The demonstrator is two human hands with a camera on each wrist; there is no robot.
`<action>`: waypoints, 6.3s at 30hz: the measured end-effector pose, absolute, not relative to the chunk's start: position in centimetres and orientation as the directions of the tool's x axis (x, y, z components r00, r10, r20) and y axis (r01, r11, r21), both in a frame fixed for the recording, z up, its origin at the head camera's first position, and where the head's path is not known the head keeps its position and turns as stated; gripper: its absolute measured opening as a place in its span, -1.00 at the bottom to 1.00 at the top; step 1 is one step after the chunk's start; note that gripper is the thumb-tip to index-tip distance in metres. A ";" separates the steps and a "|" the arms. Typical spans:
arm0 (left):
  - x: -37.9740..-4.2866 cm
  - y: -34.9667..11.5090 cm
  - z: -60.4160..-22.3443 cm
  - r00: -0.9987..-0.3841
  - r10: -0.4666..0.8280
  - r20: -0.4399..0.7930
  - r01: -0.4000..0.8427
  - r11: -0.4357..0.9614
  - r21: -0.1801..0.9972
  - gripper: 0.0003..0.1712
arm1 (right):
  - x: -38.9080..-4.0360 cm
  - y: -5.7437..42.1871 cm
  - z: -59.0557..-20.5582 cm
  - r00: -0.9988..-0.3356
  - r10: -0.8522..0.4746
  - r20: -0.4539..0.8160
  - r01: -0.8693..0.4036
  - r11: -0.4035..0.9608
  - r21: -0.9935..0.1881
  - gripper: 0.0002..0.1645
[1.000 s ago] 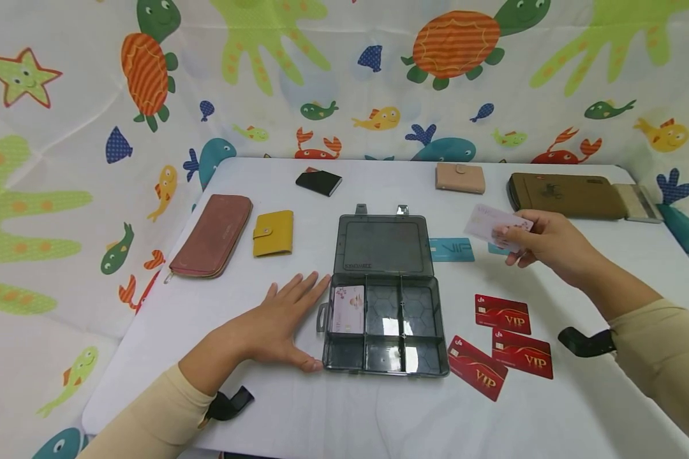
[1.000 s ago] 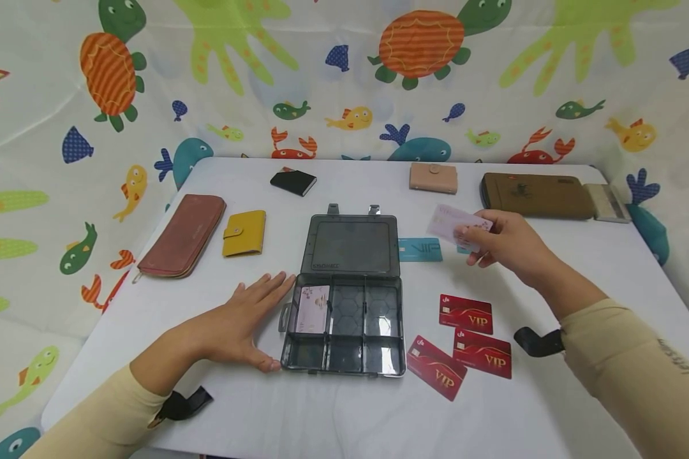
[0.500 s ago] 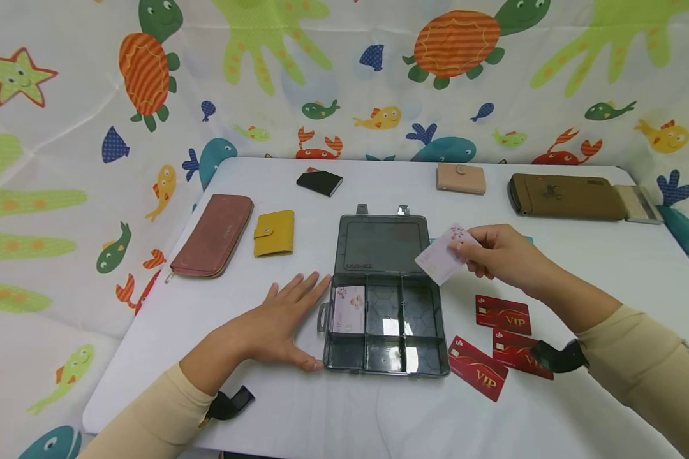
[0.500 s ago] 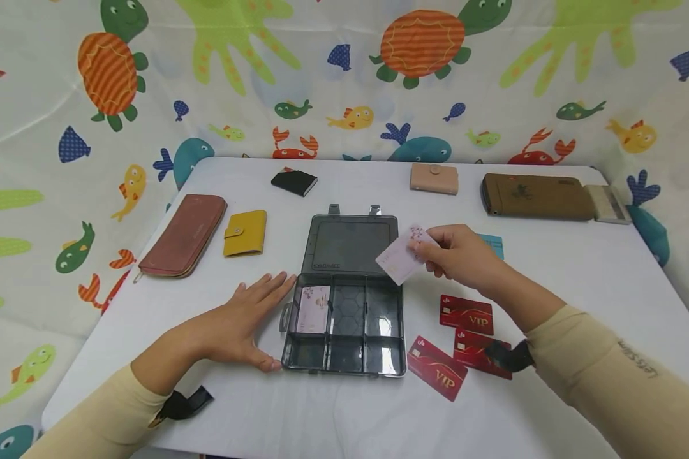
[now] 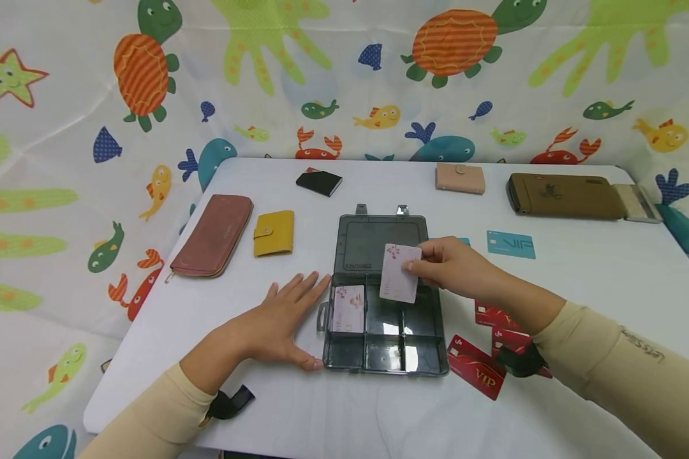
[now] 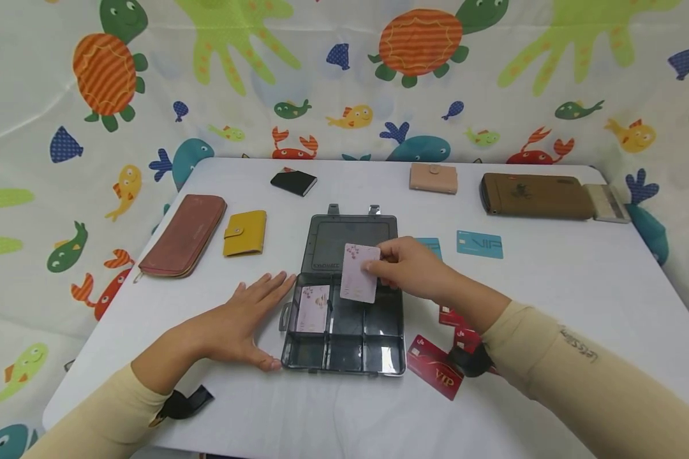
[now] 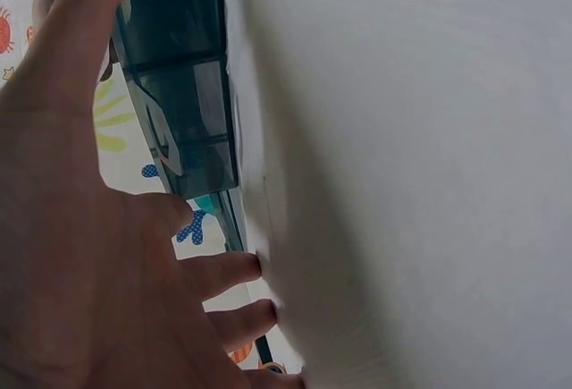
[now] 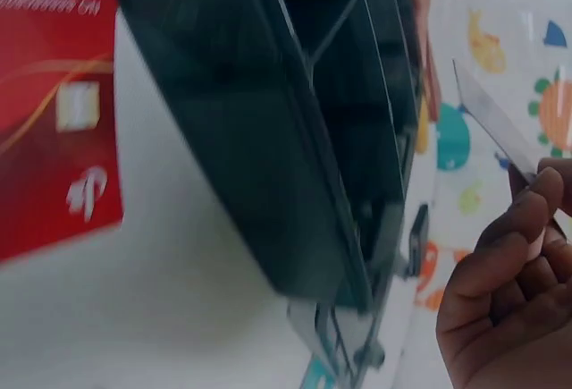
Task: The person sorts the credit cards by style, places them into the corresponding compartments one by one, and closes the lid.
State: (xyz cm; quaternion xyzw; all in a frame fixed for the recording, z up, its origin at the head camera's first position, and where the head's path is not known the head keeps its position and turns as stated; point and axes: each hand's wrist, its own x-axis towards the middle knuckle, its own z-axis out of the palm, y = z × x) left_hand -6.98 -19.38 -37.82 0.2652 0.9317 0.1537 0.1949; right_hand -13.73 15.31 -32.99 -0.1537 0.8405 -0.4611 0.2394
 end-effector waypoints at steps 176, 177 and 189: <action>-7.1 -19.4 -38.2 -0.782 0.552 -0.289 0.433 0.815 0.386 0.60 | -14.3 14.6 -35.9 -0.785 -0.544 -0.297 0.042 0.432 -0.901 -0.58; -7.1 -19.4 -38.2 -0.782 0.553 -0.288 0.433 0.814 0.388 0.60 | -14.3 14.6 -35.9 -0.781 -0.549 -0.297 0.036 0.436 -0.899 -0.58; -7.1 -19.3 -37.9 -0.780 0.551 -0.295 0.430 0.816 0.387 0.59 | -14.6 13.7 -36.0 -0.755 -0.592 -0.281 -0.057 0.487 -0.872 -0.67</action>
